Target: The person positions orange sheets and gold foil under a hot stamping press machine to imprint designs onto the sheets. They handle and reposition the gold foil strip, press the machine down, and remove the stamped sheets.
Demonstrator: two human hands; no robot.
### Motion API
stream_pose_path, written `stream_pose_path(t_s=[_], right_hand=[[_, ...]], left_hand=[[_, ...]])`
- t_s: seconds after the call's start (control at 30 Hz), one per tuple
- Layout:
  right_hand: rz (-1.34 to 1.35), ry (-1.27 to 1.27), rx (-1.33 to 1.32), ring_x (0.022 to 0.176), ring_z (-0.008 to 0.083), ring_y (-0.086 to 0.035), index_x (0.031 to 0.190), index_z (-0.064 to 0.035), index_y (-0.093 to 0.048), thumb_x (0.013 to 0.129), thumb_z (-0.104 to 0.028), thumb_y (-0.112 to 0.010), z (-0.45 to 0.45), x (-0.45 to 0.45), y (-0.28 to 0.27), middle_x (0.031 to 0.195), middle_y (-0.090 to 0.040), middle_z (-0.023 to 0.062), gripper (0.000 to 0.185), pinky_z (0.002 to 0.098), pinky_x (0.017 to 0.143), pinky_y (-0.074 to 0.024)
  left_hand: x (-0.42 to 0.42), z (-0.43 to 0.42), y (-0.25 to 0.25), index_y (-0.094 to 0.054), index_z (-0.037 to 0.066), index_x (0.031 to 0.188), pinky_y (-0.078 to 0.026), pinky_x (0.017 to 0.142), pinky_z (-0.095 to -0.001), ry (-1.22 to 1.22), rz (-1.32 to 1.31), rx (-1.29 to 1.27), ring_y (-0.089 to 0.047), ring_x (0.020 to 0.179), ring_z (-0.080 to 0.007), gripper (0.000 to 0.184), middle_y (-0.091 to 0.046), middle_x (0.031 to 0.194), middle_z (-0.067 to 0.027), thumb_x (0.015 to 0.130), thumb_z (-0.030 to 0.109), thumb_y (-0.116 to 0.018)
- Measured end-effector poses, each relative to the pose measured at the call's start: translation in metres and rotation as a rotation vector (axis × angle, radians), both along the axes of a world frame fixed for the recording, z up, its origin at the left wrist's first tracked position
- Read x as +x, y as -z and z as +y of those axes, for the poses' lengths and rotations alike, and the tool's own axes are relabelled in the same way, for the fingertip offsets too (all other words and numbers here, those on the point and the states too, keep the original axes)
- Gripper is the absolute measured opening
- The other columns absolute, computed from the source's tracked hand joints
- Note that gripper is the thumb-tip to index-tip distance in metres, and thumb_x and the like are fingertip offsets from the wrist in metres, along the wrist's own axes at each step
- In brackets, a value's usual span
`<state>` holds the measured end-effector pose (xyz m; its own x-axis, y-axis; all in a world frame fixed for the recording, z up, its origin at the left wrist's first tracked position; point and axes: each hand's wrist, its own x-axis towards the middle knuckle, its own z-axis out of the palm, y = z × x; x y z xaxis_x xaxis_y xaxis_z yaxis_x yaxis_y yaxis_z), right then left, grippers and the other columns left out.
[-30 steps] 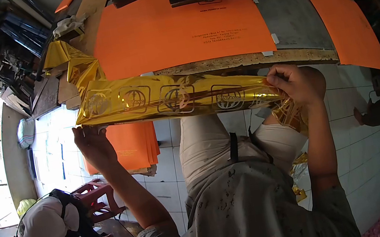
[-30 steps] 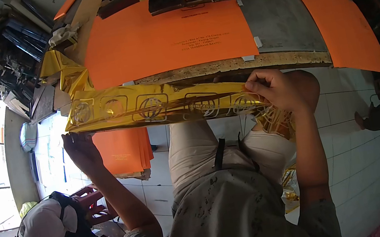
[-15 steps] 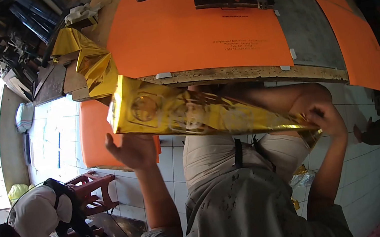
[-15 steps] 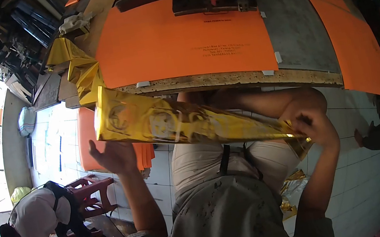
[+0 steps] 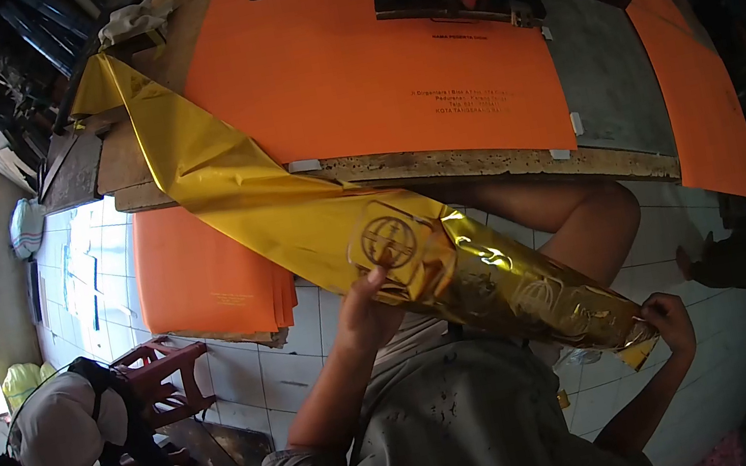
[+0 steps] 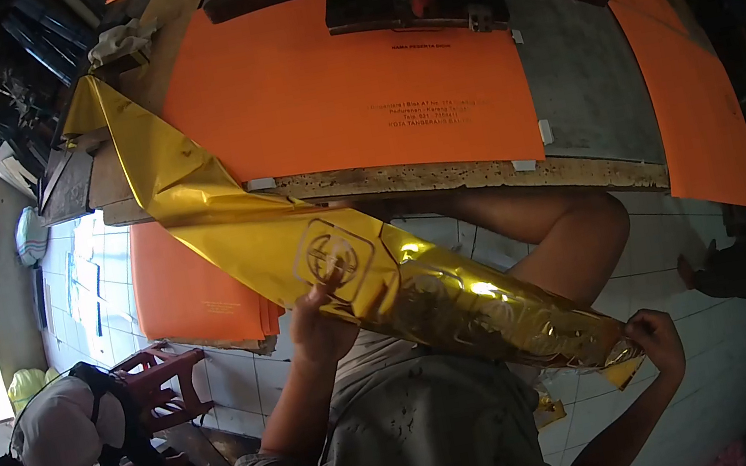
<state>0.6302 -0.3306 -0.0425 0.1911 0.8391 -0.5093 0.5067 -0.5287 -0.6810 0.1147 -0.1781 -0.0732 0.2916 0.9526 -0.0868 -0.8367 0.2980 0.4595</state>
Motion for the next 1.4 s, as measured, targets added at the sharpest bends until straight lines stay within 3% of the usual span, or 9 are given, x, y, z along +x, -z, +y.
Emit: stream_pose_path(t_s=[0.23, 0.27, 0.37, 0.57, 0.67, 0.87, 0.97, 1.17, 1.4], right_hand=[[-0.161, -0.11, -0.027, 0.083, 0.0176, -0.068, 0.1, 0.002, -0.071, 0.093, -0.015, -0.073, 0.01, -0.01, 0.031, 0.09, -0.073, 0.0082, 0.019, 0.0338, 0.082, -0.0533], [-0.244, -0.145, -0.088, 0.096, 0.0203, -0.069, 0.112, 0.0, -0.07, 0.092, -0.016, -0.073, 0.021, -0.019, 0.019, 0.103, -0.073, 0.0095, 0.026, 0.0366, 0.089, -0.0523], [-0.391, -0.125, 0.058, 0.11, 0.021, -0.064, 0.122, -0.0038, -0.068, 0.091, -0.015, -0.072, 0.053, -0.054, 0.006, 0.118, -0.07, 0.0109, 0.033, 0.0365, 0.098, -0.0475], [0.094, -0.383, 0.371, 0.126, 0.031, -0.059, 0.136, -0.0008, -0.059, 0.096, -0.027, -0.071, 0.11, -0.151, -0.003, 0.132, -0.063, 0.0159, 0.05, 0.0419, 0.109, -0.0423], [0.347, -0.498, 0.344, 0.128, 0.029, -0.059, 0.141, -0.0003, -0.055, 0.098, -0.03, -0.068, 0.127, -0.175, 0.01, 0.134, -0.063, 0.0148, 0.054, 0.0419, 0.11, -0.042], [0.471, -0.498, 0.111, 0.103, 0.0158, -0.066, 0.134, -0.0012, -0.063, 0.096, -0.022, -0.073, 0.125, -0.169, 0.032, 0.109, -0.072, 0.006, 0.045, 0.0339, 0.099, -0.0465], [0.483, -0.481, 0.156, 0.085, 0.0117, -0.056, 0.106, 0.0004, -0.068, 0.093, -0.027, -0.076, 0.121, -0.165, 0.025, 0.093, -0.064, 0.0024, 0.031, 0.0307, 0.084, -0.0468], [0.55, -0.445, 0.242, 0.073, 0.0097, -0.053, 0.085, -0.0013, -0.061, 0.086, -0.016, -0.082, 0.111, -0.148, 0.023, 0.079, -0.059, 0.0013, 0.025, 0.0283, 0.069, -0.0422], [0.491, -0.437, 0.231, 0.078, 0.0116, -0.061, 0.087, -0.0008, -0.063, 0.086, -0.007, -0.08, 0.109, -0.149, 0.01, 0.082, -0.065, 0.0035, 0.019, 0.0289, 0.076, -0.0475]], left_hand=[[0.007, -0.005, 0.01, -0.041, -0.003, 0.149, -0.042, 0.115, -0.0475, 0.117, 0.027, 0.002, -0.053, 0.136, -0.0322, 0.062, -0.053, 0.147, -0.0194, 0.096, 0.021, -0.064], [0.006, -0.005, 0.011, -0.041, -0.003, 0.148, -0.042, 0.115, -0.0473, 0.124, 0.038, -0.009, -0.053, 0.136, -0.032, 0.062, -0.053, 0.147, -0.019, 0.096, 0.021, -0.064], [0.002, -0.01, 0.014, -0.043, -0.003, 0.148, -0.042, 0.115, -0.0467, 0.153, 0.066, -0.051, -0.054, 0.135, -0.0315, 0.063, -0.053, 0.147, -0.0179, 0.095, 0.021, -0.065], [0.002, -0.013, 0.007, -0.041, -0.003, 0.15, -0.04, 0.116, -0.0462, 0.187, 0.062, -0.081, -0.053, 0.136, -0.0313, 0.066, -0.053, 0.147, -0.018, 0.094, 0.023, -0.066], [0.003, -0.015, 0.008, -0.038, -0.002, 0.152, -0.04, 0.116, -0.0456, 0.176, 0.037, -0.073, -0.051, 0.138, -0.0309, 0.07, -0.051, 0.148, -0.0186, 0.093, 0.022, -0.065], [-0.001, -0.014, -0.003, -0.034, -0.003, 0.155, -0.04, 0.116, -0.0454, 0.219, 0.059, -0.053, -0.05, 0.138, -0.0303, 0.074, -0.048, 0.151, -0.0189, 0.093, 0.024, -0.064], [0.001, -0.015, -0.006, -0.036, -0.004, 0.153, -0.04, 0.116, -0.0447, 0.204, 0.065, -0.033, -0.051, 0.137, -0.0302, 0.072, -0.05, 0.149, -0.0192, 0.093, 0.024, -0.064], [-0.001, -0.017, 0.011, -0.037, -0.003, 0.153, -0.042, 0.115, -0.0453, 0.235, 0.055, -0.009, -0.052, 0.137, -0.0304, 0.07, -0.051, 0.149, -0.0191, 0.093, 0.023, -0.064], [0.001, -0.017, 0.009, -0.038, 0.0, 0.152, -0.043, 0.115, -0.0487, 0.141, 0.062, -0.022, -0.052, 0.136, -0.0323, 0.07, -0.051, 0.148, -0.0191, 0.093, 0.025, -0.066]])
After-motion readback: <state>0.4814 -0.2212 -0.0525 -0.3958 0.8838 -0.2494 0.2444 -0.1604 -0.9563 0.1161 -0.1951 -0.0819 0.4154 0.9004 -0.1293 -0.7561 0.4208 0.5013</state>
